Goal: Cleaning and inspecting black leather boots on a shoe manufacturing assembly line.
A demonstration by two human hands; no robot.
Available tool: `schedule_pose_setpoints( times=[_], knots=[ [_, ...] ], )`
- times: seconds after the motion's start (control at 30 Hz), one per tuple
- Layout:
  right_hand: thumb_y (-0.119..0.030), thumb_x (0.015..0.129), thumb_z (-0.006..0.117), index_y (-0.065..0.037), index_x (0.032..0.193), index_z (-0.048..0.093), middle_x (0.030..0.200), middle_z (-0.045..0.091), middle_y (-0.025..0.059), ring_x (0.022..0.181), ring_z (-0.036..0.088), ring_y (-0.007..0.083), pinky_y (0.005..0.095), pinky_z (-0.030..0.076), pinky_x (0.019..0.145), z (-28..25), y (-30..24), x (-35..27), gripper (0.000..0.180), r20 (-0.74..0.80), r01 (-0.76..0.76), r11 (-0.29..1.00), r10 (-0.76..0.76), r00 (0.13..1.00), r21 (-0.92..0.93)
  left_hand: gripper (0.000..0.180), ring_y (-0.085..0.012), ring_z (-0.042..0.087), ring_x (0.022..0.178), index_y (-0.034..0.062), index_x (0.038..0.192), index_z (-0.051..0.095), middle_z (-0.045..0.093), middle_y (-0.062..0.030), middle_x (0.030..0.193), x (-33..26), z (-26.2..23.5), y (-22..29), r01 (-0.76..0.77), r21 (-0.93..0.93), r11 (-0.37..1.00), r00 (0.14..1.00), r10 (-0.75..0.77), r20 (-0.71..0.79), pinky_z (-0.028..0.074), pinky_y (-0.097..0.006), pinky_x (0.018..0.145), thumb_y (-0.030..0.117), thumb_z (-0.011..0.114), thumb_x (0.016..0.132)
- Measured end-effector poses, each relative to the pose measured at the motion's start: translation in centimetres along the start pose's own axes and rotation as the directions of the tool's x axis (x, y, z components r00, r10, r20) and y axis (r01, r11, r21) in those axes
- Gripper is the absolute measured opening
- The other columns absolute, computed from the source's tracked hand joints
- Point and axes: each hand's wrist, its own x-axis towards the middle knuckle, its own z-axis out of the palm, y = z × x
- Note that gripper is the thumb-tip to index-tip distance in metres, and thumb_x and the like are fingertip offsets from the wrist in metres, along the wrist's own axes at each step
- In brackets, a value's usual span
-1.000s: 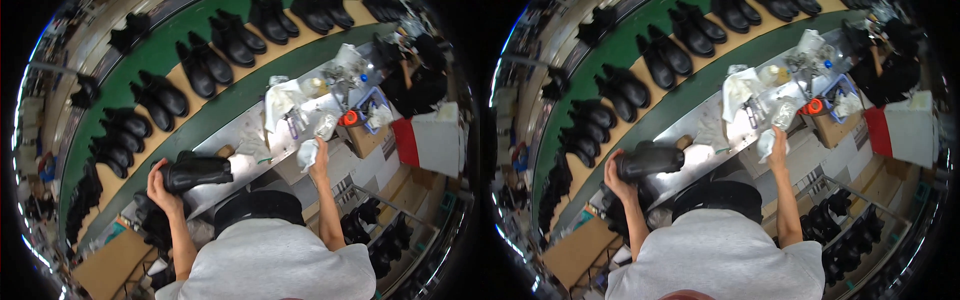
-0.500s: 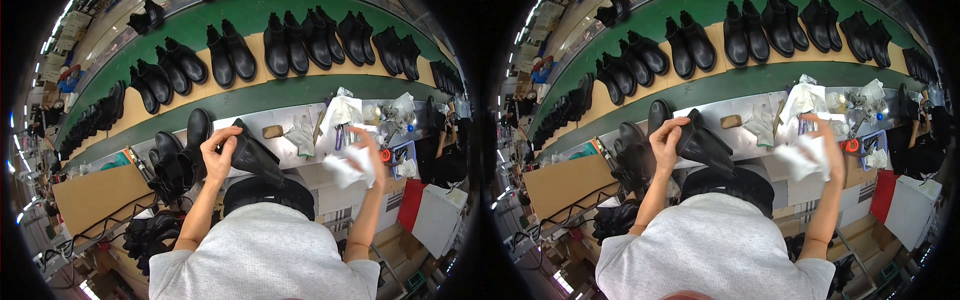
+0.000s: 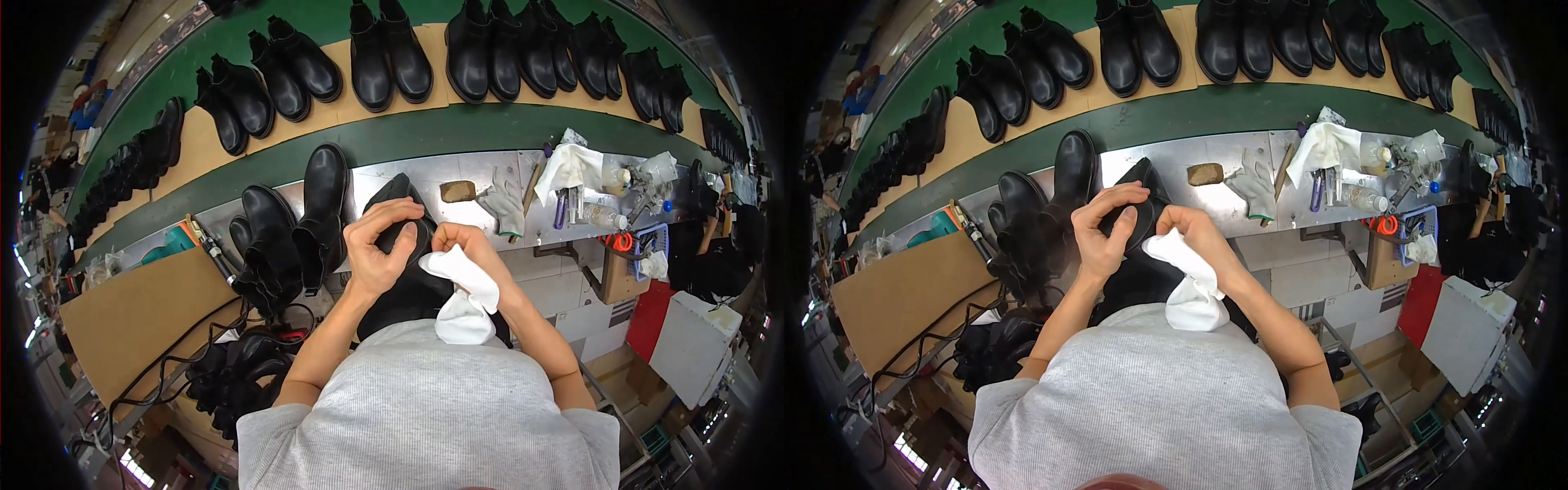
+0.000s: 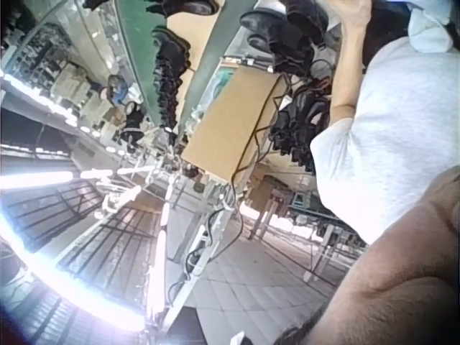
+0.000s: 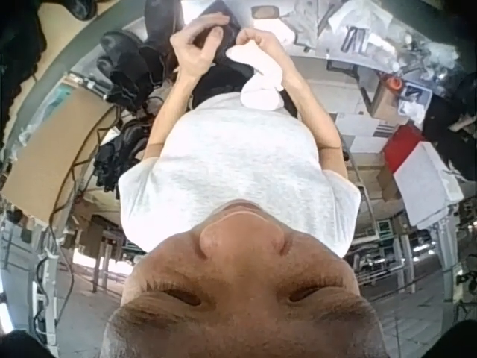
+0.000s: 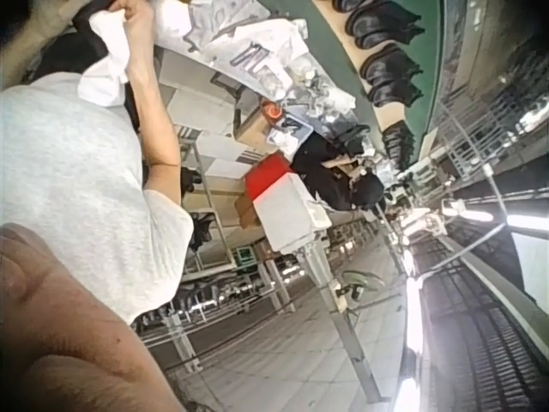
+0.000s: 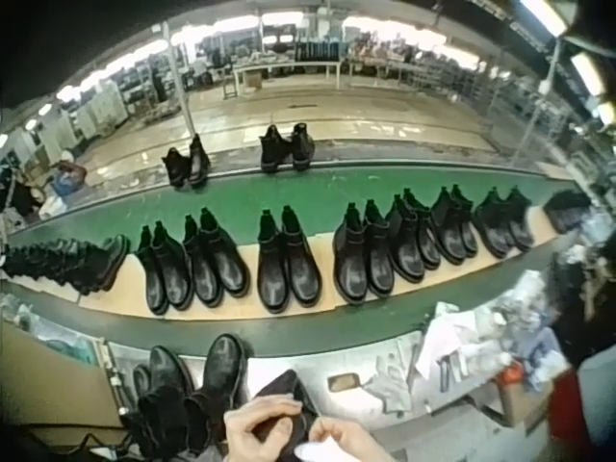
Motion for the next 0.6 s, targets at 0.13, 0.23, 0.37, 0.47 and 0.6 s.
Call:
schedule_pose_setpoints(
  times=[0.13, 0.23, 0.37, 0.47, 0.6],
  knots=[
    [-0.005, 0.078, 0.061, -0.005, 0.074, 0.051, 0.066, 0.049, -0.0057, 0.060, 0.045, 0.0027, 0.0199, 0.035, 0.052, 0.6, 1.2, -0.7, 0.011, -0.093, 0.061, 0.972, -0.084, 0.992, -0.227, 0.017, -0.0280, 0.064, 0.090, -0.0042, 0.082, 0.066, 0.068, -0.0124, 0.084, -0.1, 0.0, 0.0, -0.003, -0.012, 1.000, 1.000, 0.004, 0.014, 0.048, -0.035, 0.083, -0.002, 0.057, 0.068],
    [-0.003, 0.077, 0.061, -0.005, 0.073, 0.050, 0.065, 0.048, -0.0057, 0.061, 0.044, 0.0029, 0.0206, 0.034, 0.052, 0.8, 1.4, -0.3, 0.011, -0.125, 0.061, 0.979, -0.087, 0.988, -0.197, 0.017, -0.0280, 0.065, 0.090, -0.0044, 0.082, 0.065, 0.068, -0.0125, 0.084, 0.2, 0.1, 0.0, -0.002, -0.010, 1.000, 1.000, 0.002, 0.011, 0.048, -0.035, 0.084, -0.002, 0.058, 0.067],
    [-0.008, 0.081, 0.059, -0.005, 0.072, 0.050, 0.061, 0.044, -0.0057, 0.059, 0.042, 0.0027, 0.0204, 0.033, 0.051, 1.0, 1.3, -0.8, 0.013, -0.121, 0.107, 0.967, -0.137, 0.983, -0.230, 0.017, -0.0283, 0.065, 0.090, -0.0047, 0.082, 0.065, 0.068, -0.0129, 0.084, 0.4, 0.1, -0.1, 0.000, -0.012, 1.000, 1.000, 0.000, 0.030, 0.048, -0.035, 0.084, -0.002, 0.057, 0.067],
    [-0.012, 0.084, 0.055, -0.005, 0.072, 0.050, 0.060, 0.042, -0.0059, 0.059, 0.042, 0.0023, 0.0194, 0.032, 0.051, 1.1, 1.1, -1.1, 0.015, -0.140, 0.131, 0.921, -0.194, 0.971, -0.367, 0.017, -0.0285, 0.065, 0.090, -0.0050, 0.082, 0.065, 0.068, -0.0133, 0.084, 0.3, 0.2, 0.0, -0.009, -0.010, 1.000, 0.999, 0.009, 0.036, 0.048, -0.035, 0.084, -0.002, 0.057, 0.067],
    [-0.002, 0.079, 0.055, -0.004, 0.074, 0.048, 0.064, 0.045, -0.0042, 0.063, 0.042, 0.0030, 0.0206, 0.034, 0.052, 0.9, 1.4, -0.8, 0.009, -0.106, 0.166, 0.950, -0.199, 0.974, -0.263, 0.017, -0.0288, 0.065, 0.090, -0.0054, 0.082, 0.065, 0.068, -0.0135, 0.084, 0.5, 0.2, 0.0, -0.003, -0.007, 1.000, 0.999, 0.003, 0.042, 0.048, -0.035, 0.084, -0.002, 0.057, 0.067]
  ],
)
